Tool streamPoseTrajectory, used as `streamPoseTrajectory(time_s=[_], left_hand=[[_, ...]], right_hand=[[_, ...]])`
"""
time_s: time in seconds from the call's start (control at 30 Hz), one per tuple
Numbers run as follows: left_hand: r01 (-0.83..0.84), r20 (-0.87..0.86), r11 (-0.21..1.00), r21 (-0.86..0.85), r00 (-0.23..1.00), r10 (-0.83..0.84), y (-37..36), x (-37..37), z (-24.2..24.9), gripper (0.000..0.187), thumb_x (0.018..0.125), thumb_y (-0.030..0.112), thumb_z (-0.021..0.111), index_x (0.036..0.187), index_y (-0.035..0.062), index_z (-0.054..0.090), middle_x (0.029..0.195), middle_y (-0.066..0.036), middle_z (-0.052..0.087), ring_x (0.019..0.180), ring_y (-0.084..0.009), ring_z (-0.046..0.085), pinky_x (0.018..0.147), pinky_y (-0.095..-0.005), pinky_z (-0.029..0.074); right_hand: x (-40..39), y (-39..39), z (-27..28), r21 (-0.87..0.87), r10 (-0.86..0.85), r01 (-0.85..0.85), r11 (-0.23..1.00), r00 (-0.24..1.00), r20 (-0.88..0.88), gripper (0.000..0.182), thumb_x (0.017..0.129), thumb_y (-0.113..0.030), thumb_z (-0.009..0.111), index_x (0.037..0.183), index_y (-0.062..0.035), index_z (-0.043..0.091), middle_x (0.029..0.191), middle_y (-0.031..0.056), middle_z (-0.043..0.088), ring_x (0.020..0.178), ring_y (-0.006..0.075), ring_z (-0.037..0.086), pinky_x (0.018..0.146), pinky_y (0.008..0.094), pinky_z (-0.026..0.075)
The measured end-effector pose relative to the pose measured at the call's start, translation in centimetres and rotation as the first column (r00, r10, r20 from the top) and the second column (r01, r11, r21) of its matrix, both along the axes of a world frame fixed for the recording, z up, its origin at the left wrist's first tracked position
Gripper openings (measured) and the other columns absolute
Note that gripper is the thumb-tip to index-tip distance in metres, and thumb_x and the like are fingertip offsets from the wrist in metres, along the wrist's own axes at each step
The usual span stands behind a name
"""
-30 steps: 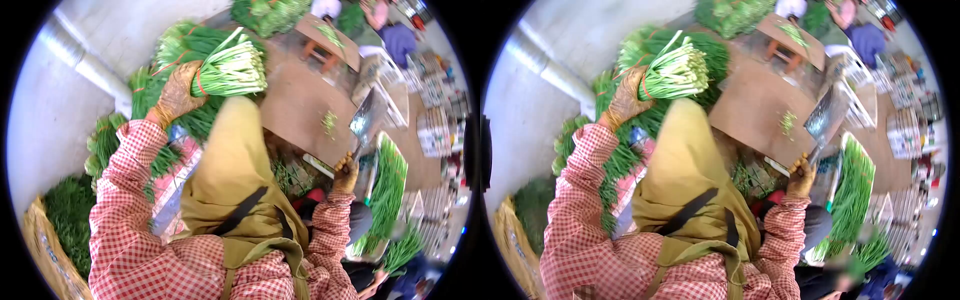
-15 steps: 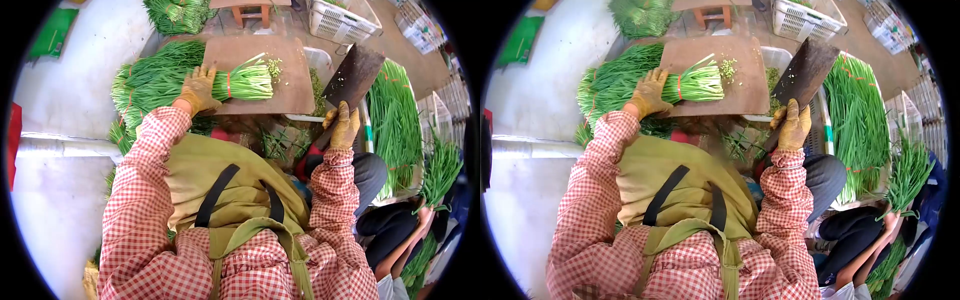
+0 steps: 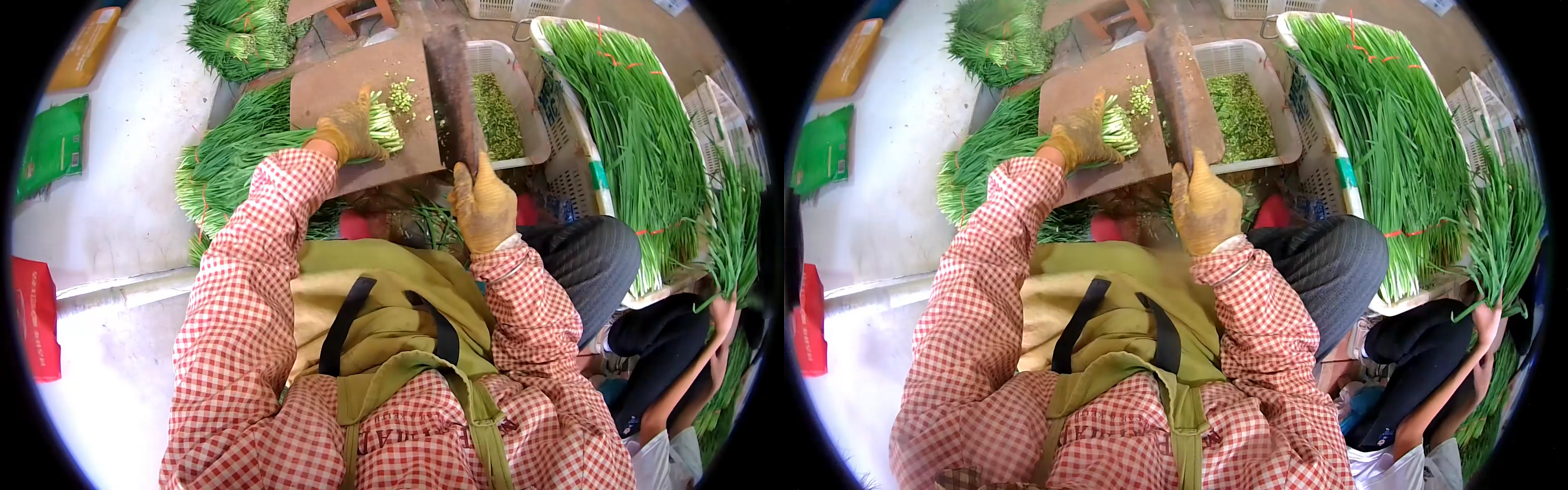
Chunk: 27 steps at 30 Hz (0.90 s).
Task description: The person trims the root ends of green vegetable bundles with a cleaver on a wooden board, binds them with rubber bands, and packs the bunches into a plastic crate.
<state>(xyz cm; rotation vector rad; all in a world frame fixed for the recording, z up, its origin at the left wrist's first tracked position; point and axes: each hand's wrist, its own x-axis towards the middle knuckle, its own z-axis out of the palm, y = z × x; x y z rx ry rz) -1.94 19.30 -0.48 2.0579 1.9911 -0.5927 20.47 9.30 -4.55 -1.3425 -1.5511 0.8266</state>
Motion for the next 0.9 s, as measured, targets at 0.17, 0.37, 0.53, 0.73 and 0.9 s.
streamPoseTrajectory(time_s=[0.17, 0.37, 0.53, 0.73, 0.9], left_hand=[[0.064, -0.008, 0.995, 0.076, 0.998, -0.063, 2.8, -2.0, -4.1, 0.109, 0.053, 0.053, 0.086, 0.136, -0.0013, 0.040, 0.113, -0.026, 0.063, 0.107, -0.0370, 0.062, 0.092, -0.0409, 0.049], [0.142, 0.102, 0.983, -0.113, 0.986, -0.131, 4.0, -2.9, -4.7, 0.078, 0.061, 0.051, 0.082, 0.116, 0.0007, 0.060, 0.107, -0.023, 0.067, 0.102, -0.0361, 0.064, 0.088, -0.0412, 0.051], [0.017, 0.079, 1.000, -0.021, 0.997, -0.016, 2.2, -1.3, -2.8, 0.068, 0.065, 0.047, 0.080, 0.115, 0.0042, 0.060, 0.106, -0.019, 0.068, 0.101, -0.0350, 0.065, 0.088, -0.0414, 0.051], [0.004, 0.116, 1.000, -0.014, 0.993, -0.003, 1.7, -1.4, -2.4, 0.067, 0.066, 0.045, 0.079, 0.115, 0.0028, 0.060, 0.113, -0.020, 0.066, 0.106, -0.0338, 0.064, 0.089, -0.0422, 0.050], [0.036, 0.120, 0.999, -0.008, 0.992, -0.035, 2.5, -2.1, -3.4, 0.070, 0.066, 0.045, 0.078, 0.120, 0.0046, 0.062, 0.117, -0.016, 0.066, 0.106, -0.0313, 0.065, 0.087, -0.0433, 0.052]], right_hand=[[-1.3, -0.6, 1.1, 0.083, 0.056, -0.080, 0.993, 0.965, 0.254, 0.027, 0.093, -0.011, 0.059, 0.119, -0.0049, 0.055, 0.063, 0.0126, 0.060, 0.055, 0.0299, 0.062, 0.049, 0.0376, 0.047], [-2.8, -0.2, 1.0, -0.021, 0.139, -0.141, 0.990, 0.916, 0.377, 0.028, 0.093, -0.014, 0.057, 0.120, -0.0078, 0.053, 0.067, 0.0173, 0.062, 0.062, 0.0372, 0.062, 0.054, 0.0433, 0.049], [-3.2, -0.3, 0.1, -0.182, 0.237, -0.177, 0.967, 0.885, 0.400, 0.024, 0.094, -0.018, 0.054, 0.116, -0.0072, 0.053, 0.069, 0.0201, 0.062, 0.065, 0.0410, 0.062, 0.057, 0.0482, 0.048], [-4.0, -0.5, 0.9, -0.244, 0.250, -0.147, 0.959, 0.847, 0.470, 0.017, 0.094, -0.017, 0.054, 0.103, -0.0023, 0.054, 0.069, 0.0226, 0.060, 0.066, 0.0429, 0.061, 0.057, 0.0495, 0.046], [-4.3, 0.4, -1.0, -0.216, 0.199, -0.118, 0.969, 0.891, 0.408, 0.018, 0.096, -0.019, 0.055, 0.091, -0.0011, 0.053, 0.061, 0.0200, 0.056, 0.057, 0.0403, 0.058, 0.051, 0.0461, 0.045]])
